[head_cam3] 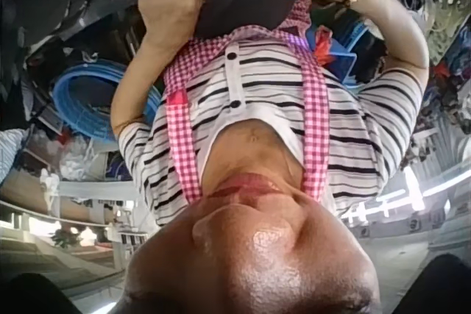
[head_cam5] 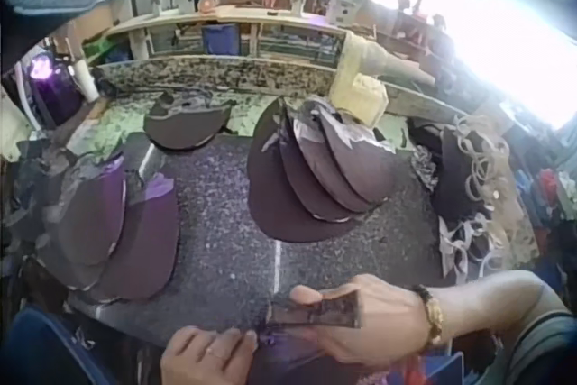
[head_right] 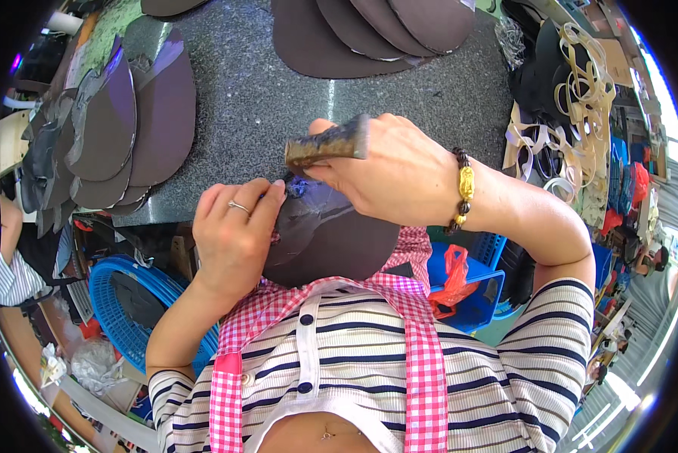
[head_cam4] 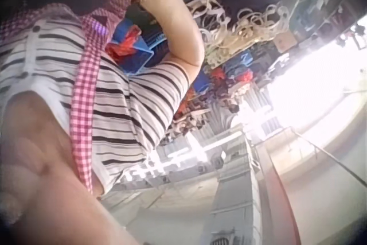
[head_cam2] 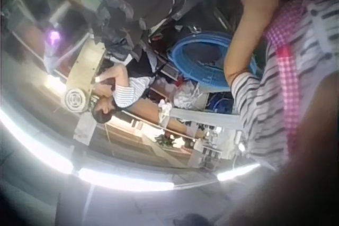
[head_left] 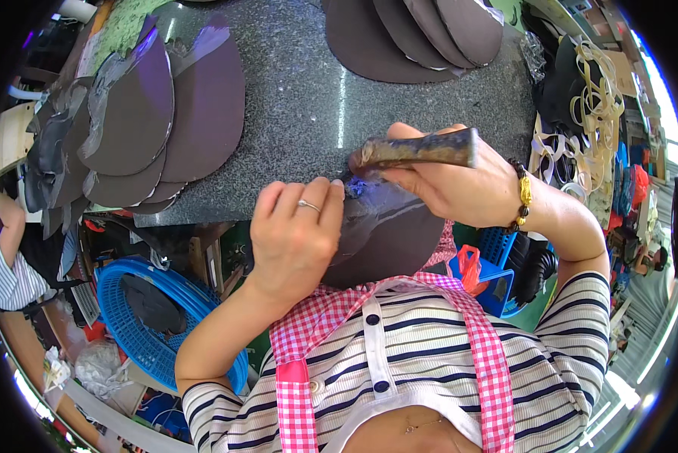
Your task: The person marks leather pieces with a pen, then folds their edges and hammers them using a small hammer.
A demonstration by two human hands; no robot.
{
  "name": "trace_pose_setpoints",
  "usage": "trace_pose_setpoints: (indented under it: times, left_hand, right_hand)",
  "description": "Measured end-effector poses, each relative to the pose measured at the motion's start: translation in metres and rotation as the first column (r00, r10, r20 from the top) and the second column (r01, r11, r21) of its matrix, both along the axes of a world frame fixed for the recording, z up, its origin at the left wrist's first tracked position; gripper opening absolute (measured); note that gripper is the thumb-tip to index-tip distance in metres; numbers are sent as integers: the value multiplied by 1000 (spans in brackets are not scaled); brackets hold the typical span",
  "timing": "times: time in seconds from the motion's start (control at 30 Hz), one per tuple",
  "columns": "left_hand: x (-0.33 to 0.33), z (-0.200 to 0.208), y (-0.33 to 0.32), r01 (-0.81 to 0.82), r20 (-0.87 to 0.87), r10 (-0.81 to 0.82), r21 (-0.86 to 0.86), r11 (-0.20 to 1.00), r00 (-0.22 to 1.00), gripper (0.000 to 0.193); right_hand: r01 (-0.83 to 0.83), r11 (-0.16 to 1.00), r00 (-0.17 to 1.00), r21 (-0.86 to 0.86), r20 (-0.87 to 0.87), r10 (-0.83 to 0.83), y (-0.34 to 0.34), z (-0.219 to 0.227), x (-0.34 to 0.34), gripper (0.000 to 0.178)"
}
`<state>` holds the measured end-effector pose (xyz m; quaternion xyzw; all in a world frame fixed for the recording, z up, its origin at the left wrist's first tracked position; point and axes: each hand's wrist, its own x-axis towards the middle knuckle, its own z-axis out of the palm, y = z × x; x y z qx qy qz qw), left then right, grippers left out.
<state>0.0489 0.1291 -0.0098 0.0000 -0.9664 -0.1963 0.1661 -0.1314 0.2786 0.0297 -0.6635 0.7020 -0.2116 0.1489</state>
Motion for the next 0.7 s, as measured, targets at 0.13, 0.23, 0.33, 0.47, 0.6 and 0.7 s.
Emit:
trace_pose_setpoints:
  times: [0.13, 0.23, 0.33, 0.47, 0.6, 0.7]
  left_hand:
    - [7, -4, 0, -25, -3, 25, -74, 997, 1000, 23]
    - [9, -1, -3, -18, 26, 18, -4, 1000, 1000, 27]
    - [8, 0, 6, -41, 30, 46, -149, 988, 998, 16]
    - [-5, -11, 1, -164, -32, 174, 201, 966, 984, 7]
    - [-44, -19, -14, -26, -101, 23, -34, 999, 995, 7]
    - [-67, -21, -25, 189, -94, -193, -40, 981, 977, 7]
  right_hand:
    - [39, 960, 999, 278, -40, -29, -11, 20, 10, 18]
    - [-112, 991, 981, 72, -149, 122, -12, 14, 5, 18]
    - [-70, 997, 996, 36, -46, 72, -11, 9, 4, 17]
    - [-1, 995, 993, 95, -114, 12, -8, 13, 6, 21]
    - [92, 996, 984, -16, -148, -94, 5, 23, -14, 23]
    - [169, 929, 979, 330, -167, -119, 7, 35, -13, 22]
